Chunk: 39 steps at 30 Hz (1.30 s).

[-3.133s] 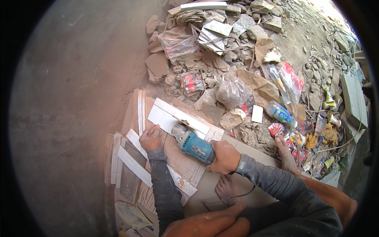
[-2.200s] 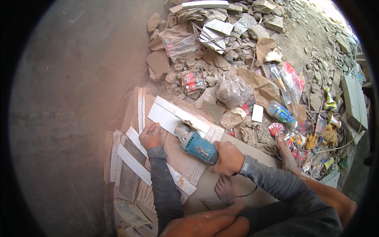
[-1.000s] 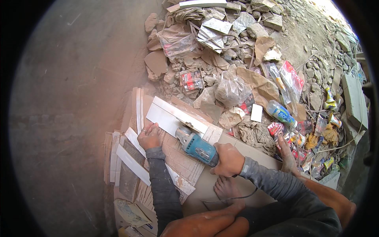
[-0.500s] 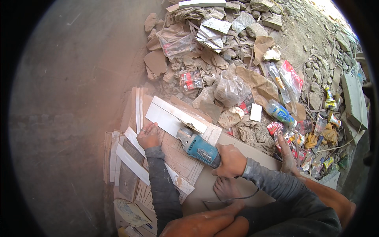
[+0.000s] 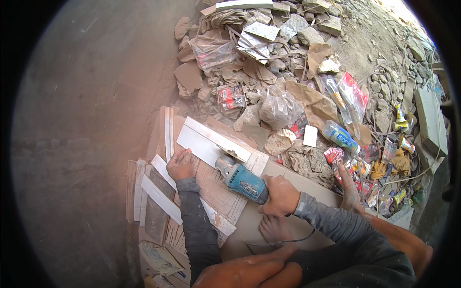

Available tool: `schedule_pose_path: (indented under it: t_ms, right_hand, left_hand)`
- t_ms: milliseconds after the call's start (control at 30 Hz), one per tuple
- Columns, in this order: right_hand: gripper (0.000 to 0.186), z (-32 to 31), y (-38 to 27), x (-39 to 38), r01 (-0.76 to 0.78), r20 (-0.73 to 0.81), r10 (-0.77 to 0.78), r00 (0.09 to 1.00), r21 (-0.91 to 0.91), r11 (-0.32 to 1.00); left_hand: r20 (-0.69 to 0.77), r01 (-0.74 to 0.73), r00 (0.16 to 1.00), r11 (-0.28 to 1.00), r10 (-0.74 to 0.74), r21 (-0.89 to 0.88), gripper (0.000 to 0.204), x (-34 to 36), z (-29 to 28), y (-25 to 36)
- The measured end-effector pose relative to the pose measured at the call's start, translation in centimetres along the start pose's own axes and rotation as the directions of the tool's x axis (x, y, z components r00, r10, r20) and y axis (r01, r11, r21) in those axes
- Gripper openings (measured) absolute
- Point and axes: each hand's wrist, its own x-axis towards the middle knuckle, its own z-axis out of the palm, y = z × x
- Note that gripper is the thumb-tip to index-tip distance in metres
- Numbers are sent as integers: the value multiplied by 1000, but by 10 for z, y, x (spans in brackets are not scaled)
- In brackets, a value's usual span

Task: The person measures a white rectangular tile with a tape measure, marks it with a pencil, and cuts it using an angle grinder. The person then picks up the cut tile and walks to another area where another person is working.

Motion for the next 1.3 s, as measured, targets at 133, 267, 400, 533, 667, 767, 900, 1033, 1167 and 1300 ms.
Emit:
schedule_pose_path:
  t_ms: [133, 267, 400, 533, 667, 767, 900, 1033, 1167, 1300]
  right_hand:
    - [54, 1, 1, -1, -2, -2, 2, 1000, -1, 1000]
    - [54, 3, 5, -3, 12, -19, -12, 1000, 18, 1000]
    - [54, 6, 9, -7, 13, -30, -13, 999, 8, 1000]
    - [54, 8, 11, -8, 9, -23, -9, 1000, 19, 1000]
    - [54, 9, 9, -4, 21, -46, -20, 999, 23, 1000]
    - [54, 10, 8, -2, 15, -45, -14, 999, 32, 999]
    - [54, 9, 7, -1, 12, -31, -10, 999, 43, 999]
    - [57, 9, 4, 3, 13, -28, -12, 1000, 46, 999]
    - [58, 9, 3, 5, -4, -12, 4, 1000, 60, 998]
    - [58, 11, 5, 5, -5, -14, 6, 1000, 61, 998]
  left_hand:
    - [-5, -5, 1000, 999, 5, 43, 24, -1, 1, 1]
    - [-1, -3, 1000, 1000, 3, -8, 27, 0, 1, 1]
    - [11, -4, 1000, 1000, 4, -2, 33, 0, -1, 1]
    - [0, 3, 1000, 999, -3, 34, 32, -2, 2, 5]
    - [-26, 26, 999, 999, -27, -27, 31, -8, 6, 9]
    - [-23, 50, 998, 998, -51, -34, 31, -9, 5, 8]
    - [-1, 2, 1000, 1000, -2, -23, 31, -4, 3, 1]
    - [-23, -18, 1000, 998, 17, -52, 32, -15, 2, -7]
    - [-40, 45, 998, 999, -46, -32, 31, -55, 0, -5]
    - [17, 157, 988, 988, -156, -8, 31, -102, 6, 4]
